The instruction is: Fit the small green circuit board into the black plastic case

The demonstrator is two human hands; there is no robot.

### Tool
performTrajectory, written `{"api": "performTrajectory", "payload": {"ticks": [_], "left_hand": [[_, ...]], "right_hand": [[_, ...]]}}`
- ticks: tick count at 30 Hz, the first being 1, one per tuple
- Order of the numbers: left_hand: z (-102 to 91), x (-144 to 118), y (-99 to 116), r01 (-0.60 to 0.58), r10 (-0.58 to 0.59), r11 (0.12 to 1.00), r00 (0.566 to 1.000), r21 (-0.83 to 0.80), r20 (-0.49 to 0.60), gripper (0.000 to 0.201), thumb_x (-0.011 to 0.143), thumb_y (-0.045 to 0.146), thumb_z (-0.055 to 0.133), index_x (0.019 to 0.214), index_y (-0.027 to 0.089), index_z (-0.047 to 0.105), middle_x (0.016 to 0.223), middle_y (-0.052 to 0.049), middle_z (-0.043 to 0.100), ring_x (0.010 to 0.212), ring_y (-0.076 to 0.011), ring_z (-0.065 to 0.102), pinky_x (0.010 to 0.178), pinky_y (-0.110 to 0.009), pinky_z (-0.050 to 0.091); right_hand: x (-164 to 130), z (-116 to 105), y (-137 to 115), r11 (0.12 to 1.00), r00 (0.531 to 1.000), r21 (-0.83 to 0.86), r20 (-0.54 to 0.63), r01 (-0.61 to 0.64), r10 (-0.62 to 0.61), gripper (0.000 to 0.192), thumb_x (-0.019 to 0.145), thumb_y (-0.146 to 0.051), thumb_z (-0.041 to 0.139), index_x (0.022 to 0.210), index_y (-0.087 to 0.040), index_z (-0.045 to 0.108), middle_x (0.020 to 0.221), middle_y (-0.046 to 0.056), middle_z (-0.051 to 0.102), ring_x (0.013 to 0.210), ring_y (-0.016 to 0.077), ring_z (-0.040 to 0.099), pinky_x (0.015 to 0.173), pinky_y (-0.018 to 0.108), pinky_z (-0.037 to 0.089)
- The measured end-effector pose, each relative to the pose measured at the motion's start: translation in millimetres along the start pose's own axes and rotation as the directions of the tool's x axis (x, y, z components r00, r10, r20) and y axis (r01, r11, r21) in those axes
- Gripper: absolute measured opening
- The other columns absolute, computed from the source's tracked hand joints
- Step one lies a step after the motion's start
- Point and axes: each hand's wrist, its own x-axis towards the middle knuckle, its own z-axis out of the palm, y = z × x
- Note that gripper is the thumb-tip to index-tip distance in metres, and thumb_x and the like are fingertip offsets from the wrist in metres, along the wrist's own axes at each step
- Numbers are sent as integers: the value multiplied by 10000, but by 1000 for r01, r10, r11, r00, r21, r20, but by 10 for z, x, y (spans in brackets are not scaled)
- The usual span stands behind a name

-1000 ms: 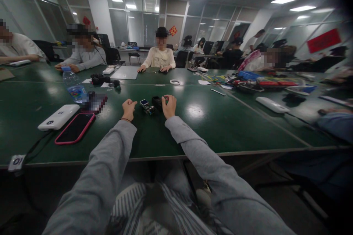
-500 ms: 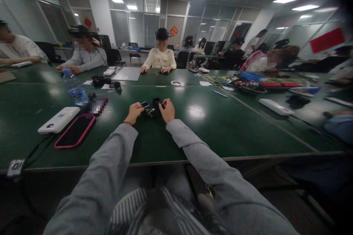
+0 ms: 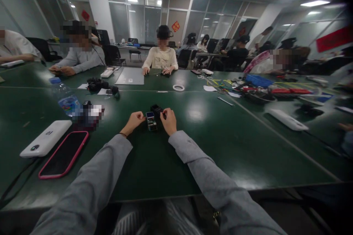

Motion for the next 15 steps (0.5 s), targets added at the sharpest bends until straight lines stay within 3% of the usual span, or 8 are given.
{"api": "performTrajectory", "payload": {"ticks": [3,9,12,15], "left_hand": [[-24,26,28,35,-38,999,994,27,102,312,593,293,688,544,178,402,515,63,413,480,-58,338,478,-186,251],[-10,46,-8,55,-62,998,982,44,181,260,658,302,643,575,183,426,560,45,456,524,-80,408,513,-207,310],[7,46,-24,24,-38,996,983,83,177,221,689,296,630,656,194,438,628,38,492,560,-91,424,534,-218,318],[12,48,-14,13,-38,982,991,190,128,264,700,317,637,660,205,401,593,58,433,536,-91,373,514,-223,271]], "right_hand": [[26,8,21,996,998,65,-11,-66,67,91,870,-300,490,874,-210,498,857,38,541,798,182,518,708,313,445],[27,-21,-26,978,993,171,28,-122,118,114,866,-331,514,841,-219,504,826,23,524,724,166,505,656,306,443],[46,-34,-39,972,990,193,33,-138,134,100,868,-322,514,837,-228,502,813,22,518,707,170,497,639,313,439],[60,-33,-31,971,988,183,40,-152,147,97,872,-323,507,828,-237,501,777,20,504,680,179,486,613,327,430]]}}
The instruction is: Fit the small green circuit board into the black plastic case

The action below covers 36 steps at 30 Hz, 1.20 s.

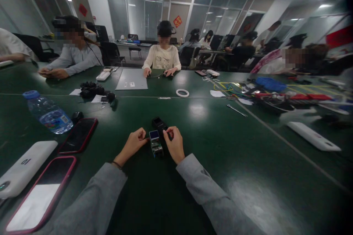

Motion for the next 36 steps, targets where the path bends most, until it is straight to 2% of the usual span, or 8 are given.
{"api": "performTrajectory", "payload": {"ticks": [7,11,15,17,26,31,34,36], "left_hand": [[-58,21,-8,35,-18,997,975,72,-220,257,742,345,614,658,216,408,565,56,406,516,-104,373,510,-234,269],[-44,9,-21,-10,15,1000,985,26,-172,227,737,348,641,872,225,505,664,42,511,521,-95,435,511,-227,320],[-29,-17,17,-26,25,1000,993,-10,-112,436,721,336,664,1123,236,527,1085,-64,613,479,-59,439,460,-233,337],[-31,-29,43,-38,38,999,996,3,-75,449,725,308,662,1157,246,556,1164,-86,616,474,-60,454,470,-241,357],[-24,-70,90,-58,62,994,997,88,-38,505,710,227,658,1203,316,600,986,-25,700,481,-90,491,520,-248,380],[-20,-72,71,-59,64,984,998,170,-22,432,765,248,604,1196,278,581,1053,-27,676,575,-97,540,583,-243,421],[-23,-61,49,-71,80,991,994,115,-79,305,820,257,530,1113,225,608,1074,-51,659,710,-120,590,634,-245,451],[-32,-59,48,-37,40,999,992,21,-122,288,859,317,481,1089,202,609,1044,-64,656,678,-115,582,582,-233,443]], "right_hand": [[10,-30,-7,999,1000,-35,-14,20,-20,96,879,-328,494,824,-251,494,772,30,495,694,204,478,630,363,433],[2,-45,-24,988,993,-110,-39,110,-114,58,874,-292,499,868,-235,511,875,60,515,838,227,489,749,393,439],[-19,-23,-11,979,990,-154,-32,133,-140,70,857,-252,506,914,-214,520,967,77,516,960,240,477,840,405,418],[-34,-9,-8,976,992,-180,-1,123,-125,99,853,-268,520,936,-213,525,1001,78,518,987,247,472,848,410,410],[-90,25,-11,958,987,-249,113,141,-115,284,811,-289,597,1082,-234,529,1167,90,464,1105,273,429,874,426,386],[-106,59,23,950,986,-275,121,148,-118,382,780,-287,634,1138,-231,513,1223,97,416,1157,277,404,916,434,376],[-110,61,16,945,983,-287,140,153,-116,398,786,-319,637,1153,-234,507,1236,99,407,1167,280,398,927,443,373],[-110,58,10,943,981,-293,153,157,-115,409,786,-322,639,1162,-236,503,1240,100,403,1171,283,394,931,451,373]]}}
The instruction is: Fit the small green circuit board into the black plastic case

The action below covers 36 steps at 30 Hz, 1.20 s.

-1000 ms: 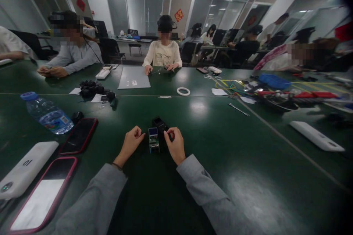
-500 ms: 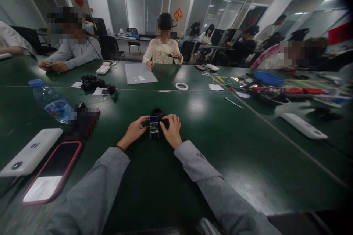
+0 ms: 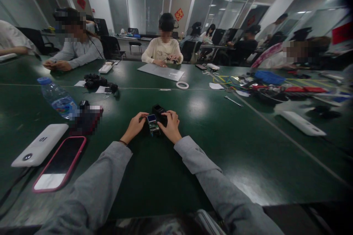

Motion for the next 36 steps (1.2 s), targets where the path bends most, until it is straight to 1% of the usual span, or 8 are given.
{"api": "performTrajectory", "payload": {"ticks": [4,7,10,17,21,25,27,36], "left_hand": [[-25,-19,45,82,-74,987,995,-135,64,448,849,494,486,1179,204,574,1081,-77,641,498,-60,472,451,-216,373],[-31,-39,77,73,-56,990,989,-122,137,517,796,515,568,1221,221,563,1192,-97,608,534,-63,496,457,-217,385],[-27,-49,85,41,-29,995,991,-90,132,484,786,495,592,1173,205,602,1139,-101,636,595,-89,543,500,-229,417],[-18,-71,117,39,-35,995,998,-92,49,444,785,490,594,1111,192,629,1053,-90,670,700,-146,602,578,-264,462],[-36,-31,59,30,-36,998,993,-54,-114,405,777,471,611,1080,203,638,1062,-84,664,881,-193,627,711,-303,491],[-73,44,-80,84,-84,996,931,-14,-356,389,788,473,599,1050,186,615,1068,-96,652,1005,-215,602,837,-348,473],[-89,57,-125,115,-117,993,900,-29,-419,374,824,475,547,1045,180,602,1049,-102,652,995,-215,603,849,-360,470],[-100,13,-120,107,-106,994,911,-20,-398,362,853,475,493,1042,180,587,1035,-90,640,975,-204,600,879,-371,455]], "right_hand": [[2,5,9,1000,1000,2,4,5,-5,421,773,-277,641,1167,-236,499,1244,99,396,1172,283,386,923,452,388],[2,26,31,1000,1000,13,13,17,-18,427,772,-254,630,1176,-238,494,1242,101,388,1165,285,388,910,456,403],[2,45,49,999,999,19,18,35,-36,437,777,-232,609,1196,-244,484,1244,103,380,1165,289,387,906,467,409],[3,30,38,999,999,19,20,41,-42,416,801,-161,535,1204,-244,480,1239,99,381,1146,274,396,903,447,417],[1,21,33,999,999,11,23,41,-42,422,797,-164,537,1208,-241,480,1240,104,378,1143,277,398,902,447,420],[2,38,53,999,999,12,20,42,-42,418,794,-173,548,1201,-244,485,1235,102,380,1133,274,406,895,446,425],[5,51,66,999,999,20,17,44,-44,420,791,-181,561,1199,-249,486,1235,99,379,1134,274,405,896,449,426],[12,26,83,998,999,45,-1,34,-34,352,819,-186,534,1164,-250,512,1205,92,399,1118,261,424,893,445,432]]}}
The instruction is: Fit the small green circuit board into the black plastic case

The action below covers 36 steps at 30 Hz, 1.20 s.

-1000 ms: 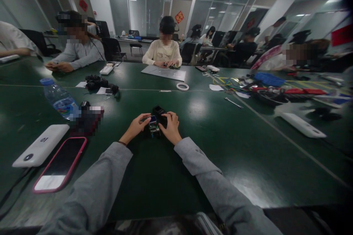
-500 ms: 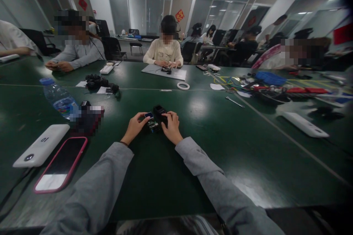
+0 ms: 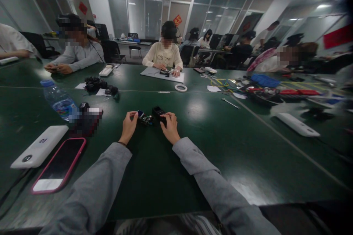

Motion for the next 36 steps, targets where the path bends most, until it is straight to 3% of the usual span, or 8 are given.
{"api": "performTrajectory", "payload": {"ticks": [7,21,30,36], "left_hand": [[31,33,-46,25,-22,999,995,-23,101,444,783,538,565,1042,179,595,970,-80,651,889,-206,616,824,-366,469],[23,7,-75,-11,13,999,999,-53,49,392,863,484,465,1037,156,590,1023,-101,652,949,-189,614,865,-343,459],[18,-10,-15,-13,16,999,995,-35,95,444,797,558,538,998,166,594,928,-84,662,846,-192,627,785,-339,477],[46,-4,-24,-7,9,1000,995,-23,95,455,748,565,597,984,176,573,895,-72,656,817,-188,627,754,-329,475]], "right_hand": [[16,-18,-14,1000,999,-10,-25,-29,29,339,787,-205,586,1115,-217,504,1160,94,418,1093,258,450,867,436,447],[28,-15,8,1000,998,2,-54,-25,25,315,769,-191,620,1063,-193,508,1118,96,416,1066,255,455,869,432,468],[6,-48,-31,999,998,-37,-61,0,-2,313,770,-220,656,1047,-199,510,1088,85,443,1044,250,458,863,430,475],[-10,-53,-69,997,996,0,-26,80,-80,313,767,-246,678,1034,-204,520,1058,71,466,1016,233,475,875,409,476]]}}
